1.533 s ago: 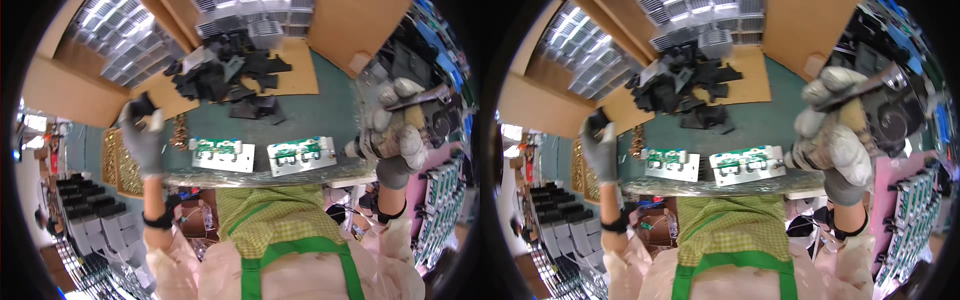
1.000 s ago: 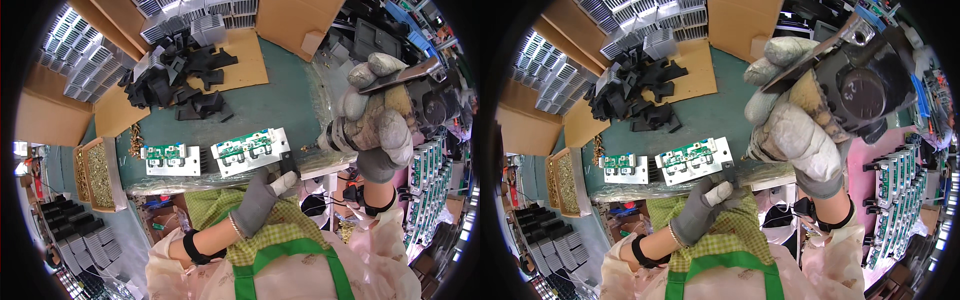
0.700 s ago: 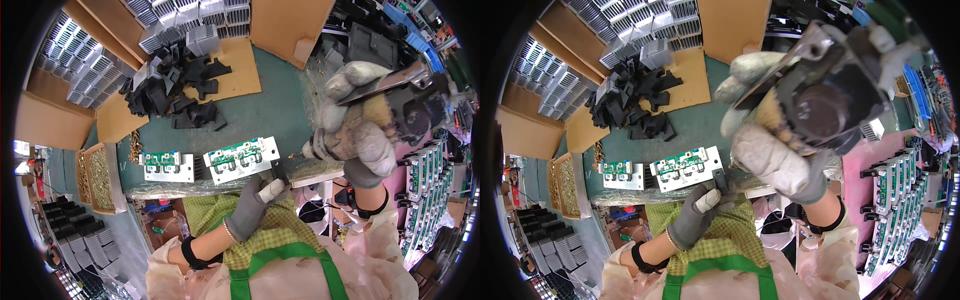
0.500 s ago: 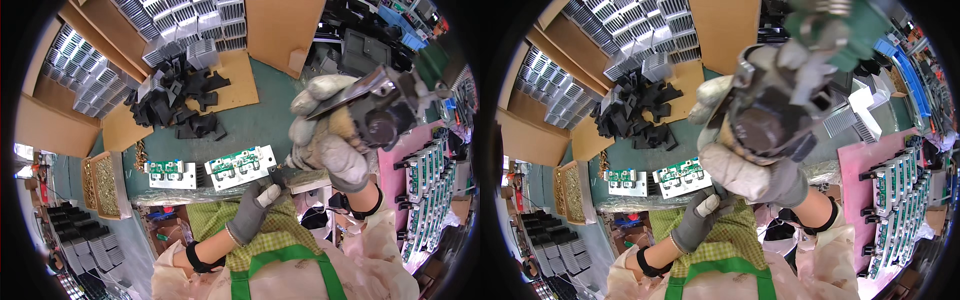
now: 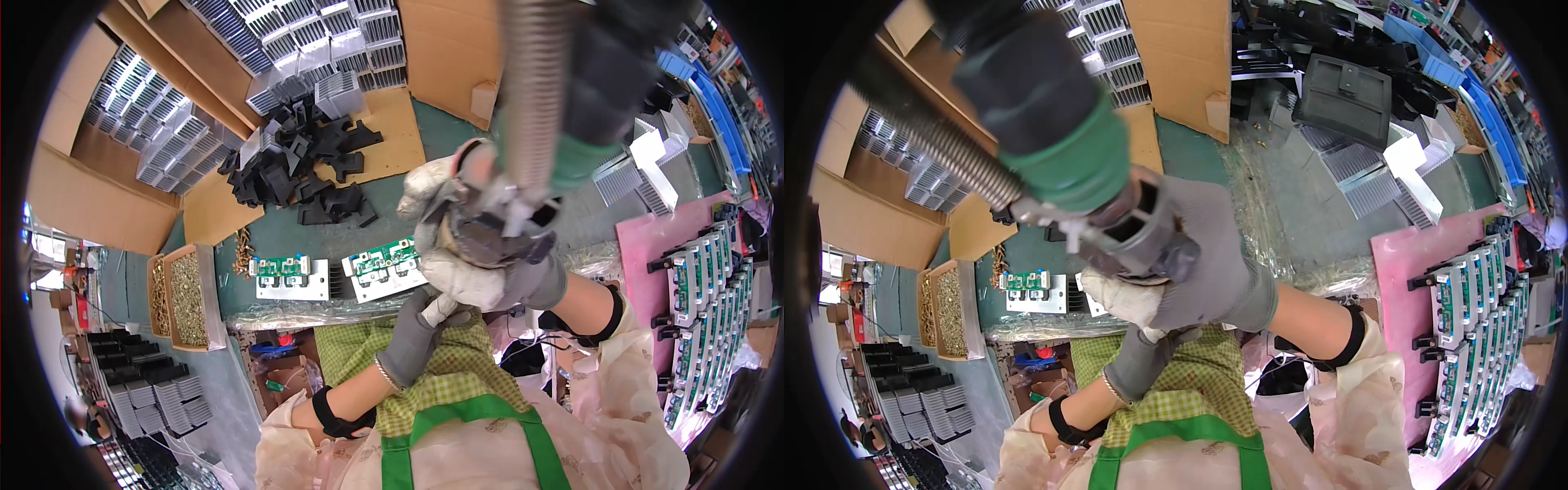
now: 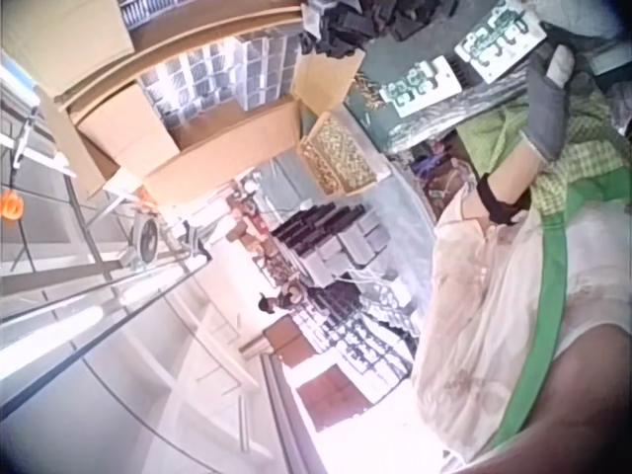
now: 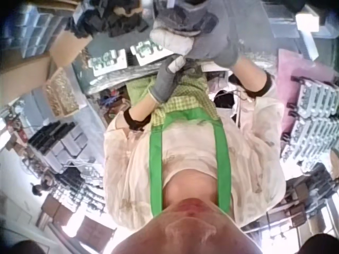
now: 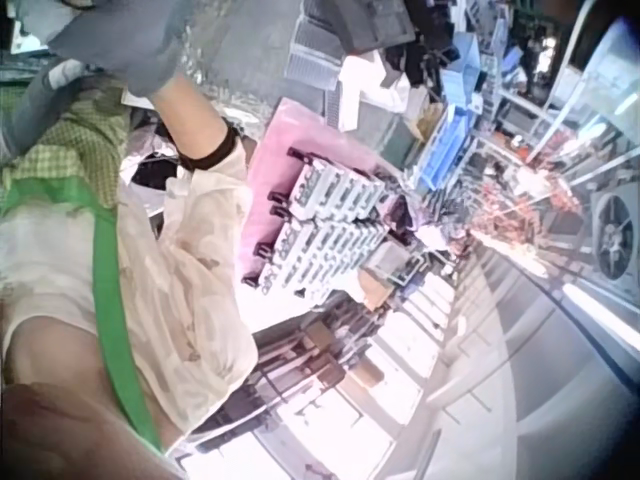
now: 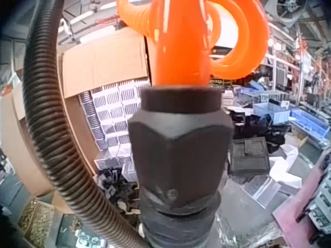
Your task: Assemble electronic modules by attaching components and using an electric screwdriver.
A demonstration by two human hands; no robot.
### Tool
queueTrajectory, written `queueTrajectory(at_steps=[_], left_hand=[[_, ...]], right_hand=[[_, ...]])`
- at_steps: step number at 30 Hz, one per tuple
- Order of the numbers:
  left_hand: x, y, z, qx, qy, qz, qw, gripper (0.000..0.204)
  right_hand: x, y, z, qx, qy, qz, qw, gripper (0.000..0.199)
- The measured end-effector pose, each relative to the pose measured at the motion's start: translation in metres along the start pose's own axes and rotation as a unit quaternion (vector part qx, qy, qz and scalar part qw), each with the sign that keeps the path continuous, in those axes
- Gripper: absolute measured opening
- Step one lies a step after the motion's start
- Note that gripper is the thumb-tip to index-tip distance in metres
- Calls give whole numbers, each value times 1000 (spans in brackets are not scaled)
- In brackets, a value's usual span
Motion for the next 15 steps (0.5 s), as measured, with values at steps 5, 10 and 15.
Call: queueTrajectory(at_steps=[5, 10, 15], left_hand=[[3, -12, -14, 17, -4, -8, 1000, 54], [3, -21, -24, 23, -2, -12, 1000, 51], [1, -23, -25, 84, 51, -44, 994, 45]], right_hand=[[5, 4, 4, -24, -6, -19, 1000, 57], [7, 4, 8, 8, 2, 31, 999, 61], [12, 14, 16, 47, -12, 62, 997, 57]])
Point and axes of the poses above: each hand's wrist, its own x-axis towards the middle knuckle, its own z-axis out of the palm, y = z × x, the point moved 3 cm from there along x, towards the middle knuckle, and after that the axes turned 1 degree about z, right-handed, at the moved point
